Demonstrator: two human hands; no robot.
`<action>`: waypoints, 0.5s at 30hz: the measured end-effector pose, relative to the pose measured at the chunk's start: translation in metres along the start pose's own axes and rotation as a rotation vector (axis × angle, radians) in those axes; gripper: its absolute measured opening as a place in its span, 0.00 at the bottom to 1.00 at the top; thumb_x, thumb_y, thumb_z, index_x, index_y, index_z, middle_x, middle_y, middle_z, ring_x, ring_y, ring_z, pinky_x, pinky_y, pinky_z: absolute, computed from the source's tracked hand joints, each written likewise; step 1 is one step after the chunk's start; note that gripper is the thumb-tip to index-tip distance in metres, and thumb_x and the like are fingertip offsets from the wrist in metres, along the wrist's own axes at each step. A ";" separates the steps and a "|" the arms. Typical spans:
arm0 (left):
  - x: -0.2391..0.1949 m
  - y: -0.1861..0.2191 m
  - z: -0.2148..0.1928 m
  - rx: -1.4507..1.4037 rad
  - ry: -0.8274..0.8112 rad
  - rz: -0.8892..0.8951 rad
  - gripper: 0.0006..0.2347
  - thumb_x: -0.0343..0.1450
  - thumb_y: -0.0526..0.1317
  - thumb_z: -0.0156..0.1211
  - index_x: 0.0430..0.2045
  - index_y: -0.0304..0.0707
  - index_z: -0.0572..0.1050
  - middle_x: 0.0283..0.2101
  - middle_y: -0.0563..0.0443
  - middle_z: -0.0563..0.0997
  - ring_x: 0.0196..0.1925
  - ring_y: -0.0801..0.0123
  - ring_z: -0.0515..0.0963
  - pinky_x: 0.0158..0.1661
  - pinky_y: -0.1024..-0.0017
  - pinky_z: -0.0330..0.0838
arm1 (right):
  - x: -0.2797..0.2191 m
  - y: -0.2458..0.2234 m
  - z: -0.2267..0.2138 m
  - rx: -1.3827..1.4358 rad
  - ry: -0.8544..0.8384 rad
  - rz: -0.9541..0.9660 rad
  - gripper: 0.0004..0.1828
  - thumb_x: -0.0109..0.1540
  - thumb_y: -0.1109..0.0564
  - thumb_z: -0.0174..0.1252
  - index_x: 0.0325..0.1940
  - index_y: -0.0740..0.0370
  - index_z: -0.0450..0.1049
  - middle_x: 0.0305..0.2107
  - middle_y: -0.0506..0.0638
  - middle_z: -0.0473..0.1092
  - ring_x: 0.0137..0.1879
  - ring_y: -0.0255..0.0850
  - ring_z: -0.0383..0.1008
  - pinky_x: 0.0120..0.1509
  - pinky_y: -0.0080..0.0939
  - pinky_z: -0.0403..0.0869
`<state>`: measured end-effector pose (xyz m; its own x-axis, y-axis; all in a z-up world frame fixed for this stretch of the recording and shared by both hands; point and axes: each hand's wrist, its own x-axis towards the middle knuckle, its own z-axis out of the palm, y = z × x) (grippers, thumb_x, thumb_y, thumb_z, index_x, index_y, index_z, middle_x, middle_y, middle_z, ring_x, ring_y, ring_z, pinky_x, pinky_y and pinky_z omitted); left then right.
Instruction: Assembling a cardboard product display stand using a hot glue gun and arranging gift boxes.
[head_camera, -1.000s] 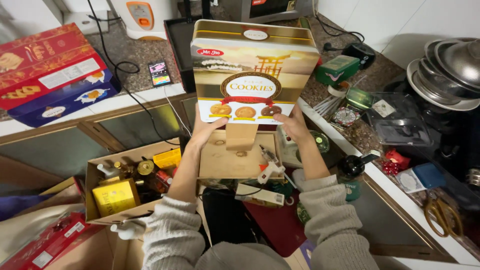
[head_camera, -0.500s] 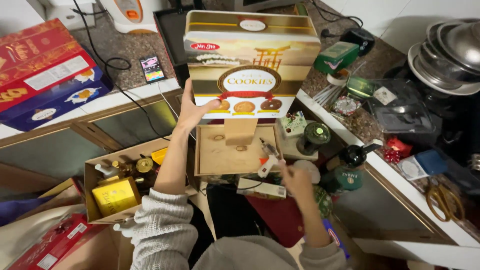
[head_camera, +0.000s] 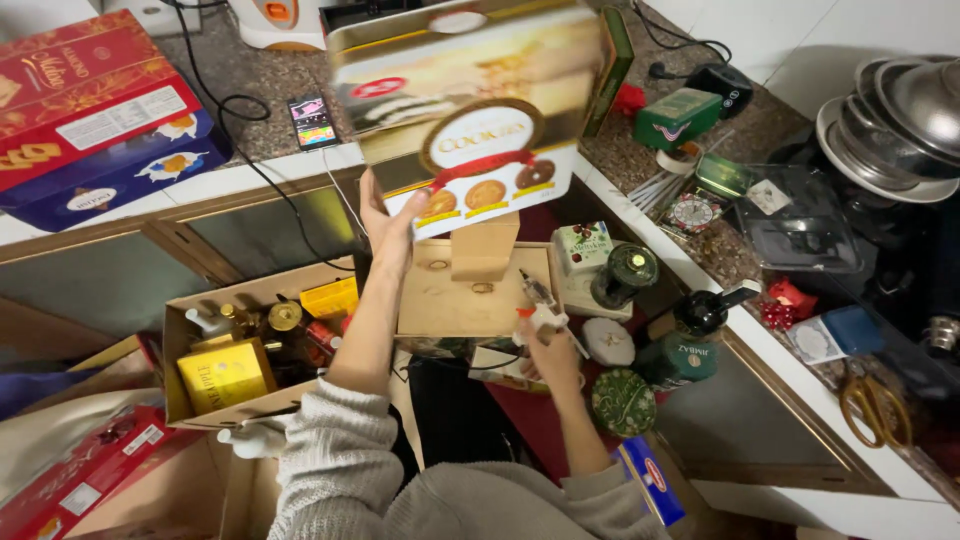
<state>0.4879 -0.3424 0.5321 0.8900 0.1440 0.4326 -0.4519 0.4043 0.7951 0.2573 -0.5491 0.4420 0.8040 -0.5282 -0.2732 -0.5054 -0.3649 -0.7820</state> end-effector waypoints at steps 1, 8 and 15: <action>-0.006 -0.014 -0.008 -0.001 0.001 0.002 0.37 0.59 0.43 0.84 0.62 0.44 0.67 0.59 0.46 0.74 0.65 0.65 0.69 0.70 0.61 0.53 | -0.004 -0.006 0.002 -0.001 0.000 -0.003 0.37 0.63 0.27 0.58 0.13 0.59 0.75 0.09 0.51 0.71 0.16 0.39 0.70 0.25 0.35 0.71; -0.052 0.015 -0.058 -0.568 0.554 -0.383 0.20 0.64 0.47 0.73 0.44 0.43 0.71 0.38 0.51 0.82 0.35 0.68 0.85 0.41 0.67 0.84 | 0.006 0.035 0.021 0.588 -0.058 0.060 0.28 0.58 0.40 0.70 0.39 0.71 0.79 0.24 0.64 0.78 0.25 0.47 0.80 0.29 0.42 0.79; -0.099 0.052 -0.159 -0.589 0.610 -0.275 0.32 0.66 0.61 0.64 0.59 0.39 0.71 0.60 0.42 0.79 0.58 0.52 0.83 0.65 0.50 0.72 | -0.036 -0.062 -0.052 1.040 0.031 -0.329 0.15 0.61 0.55 0.61 0.49 0.65 0.72 0.41 0.60 0.78 0.47 0.54 0.82 0.47 0.53 0.81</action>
<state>0.3861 -0.1919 0.4637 0.9157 0.3610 -0.1767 -0.2623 0.8698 0.4178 0.2432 -0.5469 0.5299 0.8355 -0.5481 0.0394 0.2574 0.3269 -0.9093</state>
